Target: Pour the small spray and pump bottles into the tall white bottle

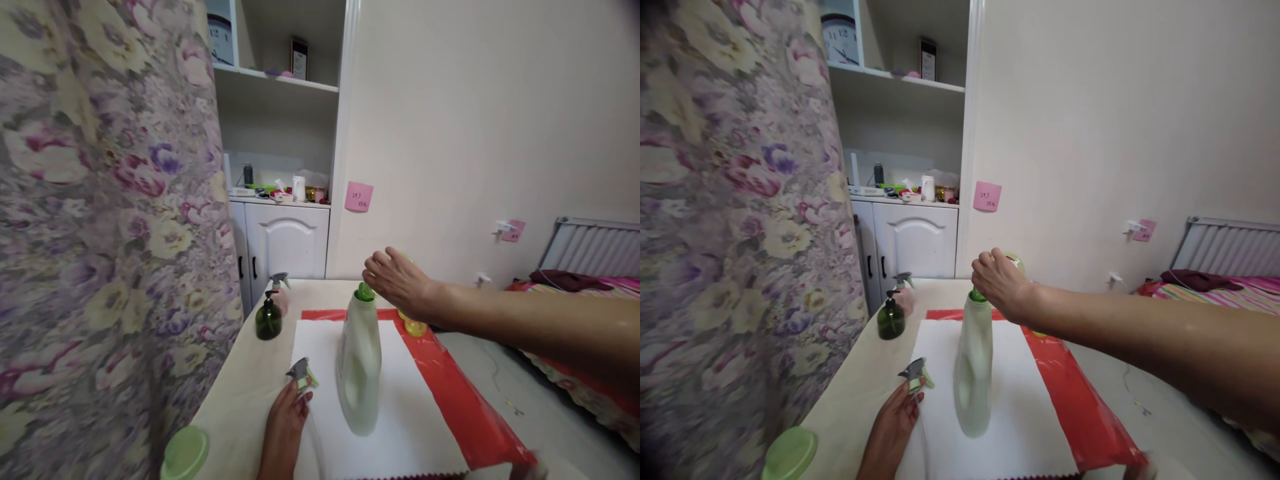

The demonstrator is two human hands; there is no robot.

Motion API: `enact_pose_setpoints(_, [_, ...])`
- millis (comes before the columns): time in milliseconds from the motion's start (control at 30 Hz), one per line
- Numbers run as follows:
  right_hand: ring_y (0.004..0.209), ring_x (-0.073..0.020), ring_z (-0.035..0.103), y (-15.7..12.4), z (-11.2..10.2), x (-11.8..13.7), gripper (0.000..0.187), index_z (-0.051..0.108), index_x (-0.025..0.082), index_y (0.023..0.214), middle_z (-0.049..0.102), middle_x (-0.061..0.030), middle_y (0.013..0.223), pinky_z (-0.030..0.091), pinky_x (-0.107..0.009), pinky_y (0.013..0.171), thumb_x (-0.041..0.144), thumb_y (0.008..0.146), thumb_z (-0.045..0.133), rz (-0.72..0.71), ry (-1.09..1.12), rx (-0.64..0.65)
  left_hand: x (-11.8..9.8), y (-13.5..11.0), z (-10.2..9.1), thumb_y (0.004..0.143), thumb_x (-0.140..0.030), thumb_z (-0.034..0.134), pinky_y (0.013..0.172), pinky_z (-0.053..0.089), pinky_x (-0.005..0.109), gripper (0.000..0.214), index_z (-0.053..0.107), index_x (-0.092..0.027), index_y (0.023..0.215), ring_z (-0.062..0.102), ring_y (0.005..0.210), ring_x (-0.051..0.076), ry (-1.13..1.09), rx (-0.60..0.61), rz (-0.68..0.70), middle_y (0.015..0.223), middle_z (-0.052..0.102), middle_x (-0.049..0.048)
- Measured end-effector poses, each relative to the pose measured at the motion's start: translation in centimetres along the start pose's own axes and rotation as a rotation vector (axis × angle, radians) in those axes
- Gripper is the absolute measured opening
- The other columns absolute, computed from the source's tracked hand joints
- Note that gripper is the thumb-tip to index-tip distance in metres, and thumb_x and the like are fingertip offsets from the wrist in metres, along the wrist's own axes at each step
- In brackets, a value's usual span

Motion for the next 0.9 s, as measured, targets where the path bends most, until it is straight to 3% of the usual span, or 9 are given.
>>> enact_pose_setpoints(333, [0.082,-0.0275,0.052,-1.6,2.6,-0.9,0.04,0.058,0.016,0.106,0.059,-0.011,0.093,0.035,-0.036,0.064,0.008,0.068,0.062,0.093,0.2,-0.086,0.1,-0.1,0.1,0.077,-0.01,0.069,0.048,0.047,0.016,0.019,0.064,-0.011,0.096,0.066,0.057,0.009,0.02,0.0,0.015,0.082,0.074,0.0061])
enact_pose_setpoints(467, [0.087,-0.0282,0.054,-2.4,3.6,-0.7,0.048,0.054,0.017,0.116,0.061,-0.0107,0.096,0.037,-0.036,0.067,0.005,0.07,0.059,0.14,0.303,-0.116,0.2,-0.1,0.1,0.076,-0.009,0.07,0.048,0.047,0.016,0.019,0.065,-0.011,0.095,0.066,0.057,0.009,0.023,0.006,0.015,0.079,0.074,0.0057])
enact_pose_setpoints(600, [0.097,-0.0314,0.055,-3.4,4.7,-0.9,0.058,0.05,0.016,0.127,0.061,-0.0141,0.111,0.044,-0.04,0.076,0.014,0.072,0.066,0.192,0.485,-0.112,0.4,0.0,0.1,0.077,-0.007,0.069,0.05,0.05,0.016,0.019,0.066,-0.008,0.095,0.067,0.059,0.01,0.022,0.034,0.015,0.081,0.074,0.0075])
enact_pose_setpoints(700, [0.106,-0.0341,0.054,-4.6,6.9,-1.0,0.066,0.044,0.018,0.135,0.058,-0.0156,0.122,0.047,-0.045,0.084,0.026,0.074,0.069,0.294,0.774,-0.14,0.4,-0.1,0.4,0.078,-0.007,0.068,0.054,0.053,0.018,0.016,0.067,-0.007,0.094,0.068,0.063,0.011,0.004,0.061,0.028,0.083,0.074,0.0089])
enact_pose_setpoints(767, [0.114,-0.0341,0.053,-6.0,9.0,-0.4,0.071,0.04,0.021,0.138,0.055,-0.0147,0.127,0.047,-0.049,0.091,0.035,0.075,0.07,0.396,1.095,-0.185,0.3,-0.3,0.8,0.079,-0.007,0.067,0.058,0.055,0.019,0.015,0.067,-0.008,0.094,0.068,0.065,0.012,-0.018,0.075,0.05,0.084,0.074,0.0087])
enact_pose_setpoints(900, [0.127,-0.0298,0.048,-10.0,13.6,4.6,0.073,0.037,0.029,0.137,0.048,-0.0105,0.141,0.041,-0.05,0.105,0.043,0.075,0.072,0.417,1.934,-0.221,-0.4,-1.4,1.4,0.079,-0.003,0.064,0.061,0.057,0.02,0.015,0.068,-0.009,0.091,0.068,0.065,0.012,-0.072,0.072,0.116,0.085,0.074,0.0078])
Point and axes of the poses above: each hand's wrist, its own y-axis towards the middle knuckle, its own z-axis out of the palm, x = y × z, the point moved 3 cm from there along y, towards the middle knuckle
